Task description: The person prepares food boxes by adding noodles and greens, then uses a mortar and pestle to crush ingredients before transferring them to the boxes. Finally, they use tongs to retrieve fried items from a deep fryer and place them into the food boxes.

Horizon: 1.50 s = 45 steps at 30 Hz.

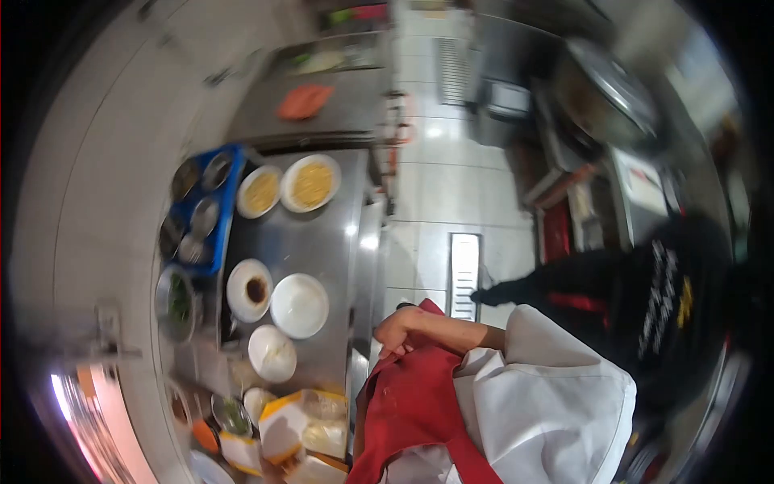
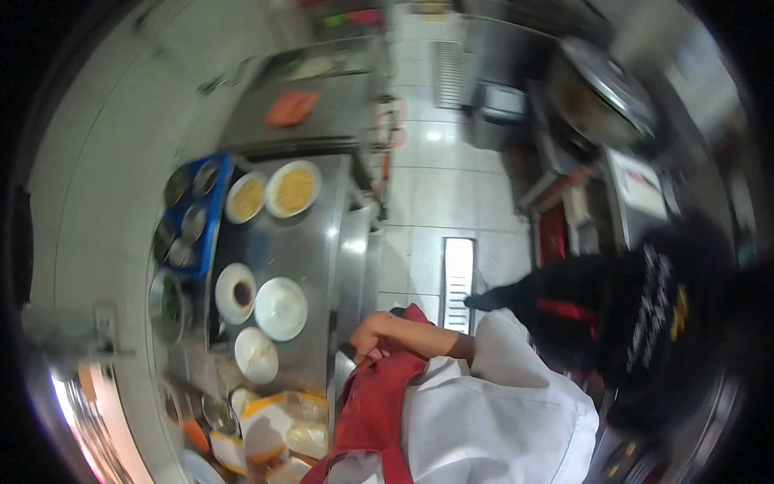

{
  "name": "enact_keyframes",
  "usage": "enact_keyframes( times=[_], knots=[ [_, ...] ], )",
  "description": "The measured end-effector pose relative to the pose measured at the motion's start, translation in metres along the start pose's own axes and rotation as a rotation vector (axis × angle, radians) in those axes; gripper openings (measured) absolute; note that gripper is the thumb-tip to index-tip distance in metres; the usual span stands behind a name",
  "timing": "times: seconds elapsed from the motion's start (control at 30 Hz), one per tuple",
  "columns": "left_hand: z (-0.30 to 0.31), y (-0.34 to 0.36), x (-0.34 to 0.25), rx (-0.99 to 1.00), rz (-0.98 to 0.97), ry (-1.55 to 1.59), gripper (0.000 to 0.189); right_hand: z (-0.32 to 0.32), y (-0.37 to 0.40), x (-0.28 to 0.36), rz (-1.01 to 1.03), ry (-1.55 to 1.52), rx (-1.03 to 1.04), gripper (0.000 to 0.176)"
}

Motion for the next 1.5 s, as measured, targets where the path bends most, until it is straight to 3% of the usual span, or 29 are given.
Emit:
enact_keyframes(
  times=[0.13,0.3,0.47,0.5,0.53,0.57,0.63,0.7,0.77,0.87,1.0,1.17,1.2,1.27,1.43,1.5],
  knots=[
    [0.014,-0.026,-0.044,0.086,-0.128,-0.210,0.047,-0.044,0.040,-0.026,0.016,-0.026,-0.209,0.059],
    [-0.023,-0.024,-0.105,0.167,-0.296,-0.360,0.048,-0.118,0.041,-0.103,-0.037,-0.473,-0.114,0.051],
    [-0.081,-0.007,-0.133,0.307,-0.445,-0.470,0.049,-0.099,0.052,-0.129,-0.086,-0.306,-0.301,0.055],
    [-0.095,-0.004,-0.136,0.333,-0.486,-0.499,0.049,-0.089,0.019,-0.154,-0.035,-0.251,-0.367,0.055],
    [-0.103,-0.007,-0.140,0.356,-0.528,-0.516,0.049,-0.084,0.048,-0.138,-0.025,-0.305,-0.392,0.054],
    [-0.110,-0.009,-0.140,0.379,-0.563,-0.503,0.050,-0.074,0.050,-0.129,0.116,-0.256,-0.366,0.053],
    [-0.090,0.015,-0.147,0.312,-0.303,-0.237,0.048,-0.064,0.068,-0.117,0.074,-0.082,-0.516,0.054],
    [-0.086,0.016,-0.145,0.312,-0.254,-0.321,0.049,-0.065,0.063,-0.103,0.069,0.033,-0.447,0.061],
    [-0.064,0.027,-0.156,0.146,-0.283,-0.316,0.048,-0.060,0.077,-0.067,0.097,0.002,-0.466,0.048],
    [-0.070,-0.004,-0.114,0.013,-0.185,-0.189,0.048,-0.065,0.050,-0.028,0.102,0.144,-0.313,0.049],
    [-0.067,0.031,-0.072,-0.112,0.015,0.034,0.046,-0.064,0.029,0.018,0.088,0.381,-0.011,0.048],
    [-0.132,0.076,-0.018,-0.287,0.236,0.175,0.046,-0.068,-0.014,0.042,0.167,0.753,0.386,0.038],
    [-0.155,0.086,-0.007,-0.314,0.296,0.190,0.046,-0.077,-0.020,0.047,0.179,0.832,0.462,0.035],
    [-0.180,0.151,0.007,-0.324,0.626,0.578,0.047,-0.103,-0.030,0.059,0.162,0.959,0.638,0.039],
    [-0.311,0.182,0.011,-0.308,0.778,0.805,0.045,-0.202,-0.047,0.072,0.236,1.256,0.949,0.045],
    [-0.335,0.197,0.010,-0.292,0.757,0.838,0.047,-0.258,-0.034,0.076,0.249,1.306,1.081,0.045]
  ],
)
Point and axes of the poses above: each hand's wrist, its own y-axis away from the middle knuckle, its own z-axis out of the back of the hand, x = y × z, the point moved 9 cm from there along -y, towards the middle knuckle, and after that the axes turned 15 degrees about -y, right-handed, at the moved point
